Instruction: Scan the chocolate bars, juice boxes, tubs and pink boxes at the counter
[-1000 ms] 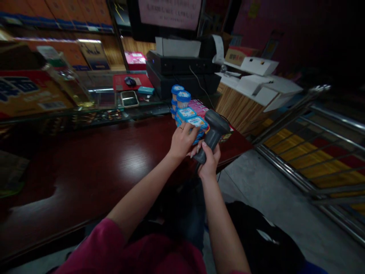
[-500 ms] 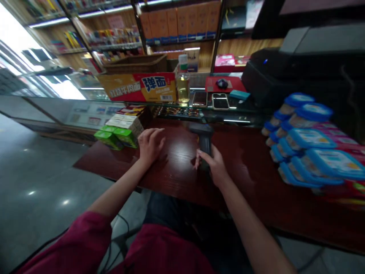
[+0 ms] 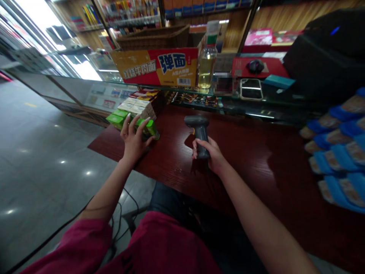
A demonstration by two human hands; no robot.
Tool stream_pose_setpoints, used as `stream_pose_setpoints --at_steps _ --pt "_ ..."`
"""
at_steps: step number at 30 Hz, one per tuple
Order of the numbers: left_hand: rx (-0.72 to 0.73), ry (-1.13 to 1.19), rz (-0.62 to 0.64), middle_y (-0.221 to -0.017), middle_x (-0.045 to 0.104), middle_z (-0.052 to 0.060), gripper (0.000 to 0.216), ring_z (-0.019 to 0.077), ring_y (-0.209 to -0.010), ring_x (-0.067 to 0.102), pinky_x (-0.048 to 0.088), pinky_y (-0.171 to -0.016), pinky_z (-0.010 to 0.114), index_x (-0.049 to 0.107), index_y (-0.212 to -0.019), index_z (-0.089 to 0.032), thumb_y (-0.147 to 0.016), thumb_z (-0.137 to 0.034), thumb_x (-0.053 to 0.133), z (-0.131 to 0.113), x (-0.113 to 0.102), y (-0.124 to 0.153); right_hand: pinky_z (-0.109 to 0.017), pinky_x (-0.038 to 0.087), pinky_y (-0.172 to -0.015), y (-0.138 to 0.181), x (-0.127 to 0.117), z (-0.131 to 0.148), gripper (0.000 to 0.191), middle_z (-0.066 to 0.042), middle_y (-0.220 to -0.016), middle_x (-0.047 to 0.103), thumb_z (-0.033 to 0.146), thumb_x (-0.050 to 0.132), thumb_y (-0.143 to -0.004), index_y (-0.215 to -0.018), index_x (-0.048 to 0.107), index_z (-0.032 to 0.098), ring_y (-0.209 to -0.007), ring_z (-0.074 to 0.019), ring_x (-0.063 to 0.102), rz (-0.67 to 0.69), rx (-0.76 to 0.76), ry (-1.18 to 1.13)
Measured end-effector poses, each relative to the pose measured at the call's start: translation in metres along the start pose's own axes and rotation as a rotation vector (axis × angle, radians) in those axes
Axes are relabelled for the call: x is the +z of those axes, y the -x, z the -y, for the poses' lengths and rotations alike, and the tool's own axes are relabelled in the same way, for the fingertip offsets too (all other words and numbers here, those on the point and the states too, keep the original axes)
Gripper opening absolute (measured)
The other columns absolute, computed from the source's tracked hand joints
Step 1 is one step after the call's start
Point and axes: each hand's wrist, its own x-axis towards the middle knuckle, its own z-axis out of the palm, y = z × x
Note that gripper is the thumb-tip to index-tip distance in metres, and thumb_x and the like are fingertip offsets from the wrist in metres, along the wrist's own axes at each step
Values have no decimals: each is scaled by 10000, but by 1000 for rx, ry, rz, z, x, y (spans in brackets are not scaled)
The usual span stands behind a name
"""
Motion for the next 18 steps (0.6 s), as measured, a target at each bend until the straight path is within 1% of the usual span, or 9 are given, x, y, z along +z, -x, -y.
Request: stream_pose_setpoints --at_steps 3,5,7,9,10,12,15,16,18 --pt "118 98 121 -1583 541 114 680 398 -1508 443 330 -1266 584 611 -1470 -376 -839 -392 863 -3 0 -3 -279 601 -502 1 -8 6 318 25 -738 623 392 847 -788 -864 604 202 -509 -110 566 3 7 -15" --pt "130 176 136 -1505 564 124 683 355 -1433 513 383 -1253 522 628 -1451 -334 -818 -370 883 -7 6 -10 -279 594 -496 -1 -13 8 318 28 -734 610 393 839 -792 -855 595 199 -504 -107 553 12 6 -26" --pt "87 254 117 -1409 589 114 653 340 -1394 526 395 -1251 508 667 -1396 -300 -790 -362 902 -14 20 -22 -275 583 -487 -3 -17 11 322 34 -731 599 394 833 -793 -857 583 200 -497 -103 539 14 -1 -36" --pt "12 412 83 -1345 621 98 612 339 -1373 530 399 -1245 521 693 -1333 -278 -774 -398 910 -23 45 -38 -266 573 -483 -5 -21 13 323 35 -738 592 393 824 -795 -865 574 201 -501 -101 530 9 -10 -45" --pt "-40 542 69 -1330 638 88 604 335 -1365 540 411 -1234 521 691 -1315 -272 -773 -430 907 -29 60 -46 -259 568 -482 -5 -24 15 322 35 -740 588 391 820 -794 -876 574 201 -504 -99 524 4 -15 -52" --pt "-188 903 63 -1327 665 79 638 316 -1333 585 458 -1191 491 663 -1315 -265 -769 -496 901 -40 92 -64 -244 556 -478 -5 -28 18 317 40 -736 572 389 809 -790 -909 582 202 -504 -94 503 -15 -30 -76" --pt "-470 1399 204 -1276 707 86 706 292 -1251 666 543 -1085 447 634 -1315 -262 -738 -555 917 -52 134 -84 -226 543 -480 -5 -33 23 299 46 -727 541 384 793 -789 -891 577 204 -497 -81 462 -56 -66 -116" --pt "-536 1499 260 -1244 724 90 718 290 -1223 686 561 -1059 435 641 -1296 -250 -717 -562 931 -54 144 -89 -224 543 -486 -5 -33 25 292 44 -732 534 383 786 -795 -868 567 204 -500 -78 457 -65 -75 -123" --pt "-610 1603 335 -1168 755 92 708 285 -1170 717 585 -1029 408 669 -1231 -217 -689 -578 947 -54 155 -95 -226 543 -492 -4 -32 27 287 38 -743 527 381 775 -808 -840 550 204 -508 -77 455 -65 -84 -131"
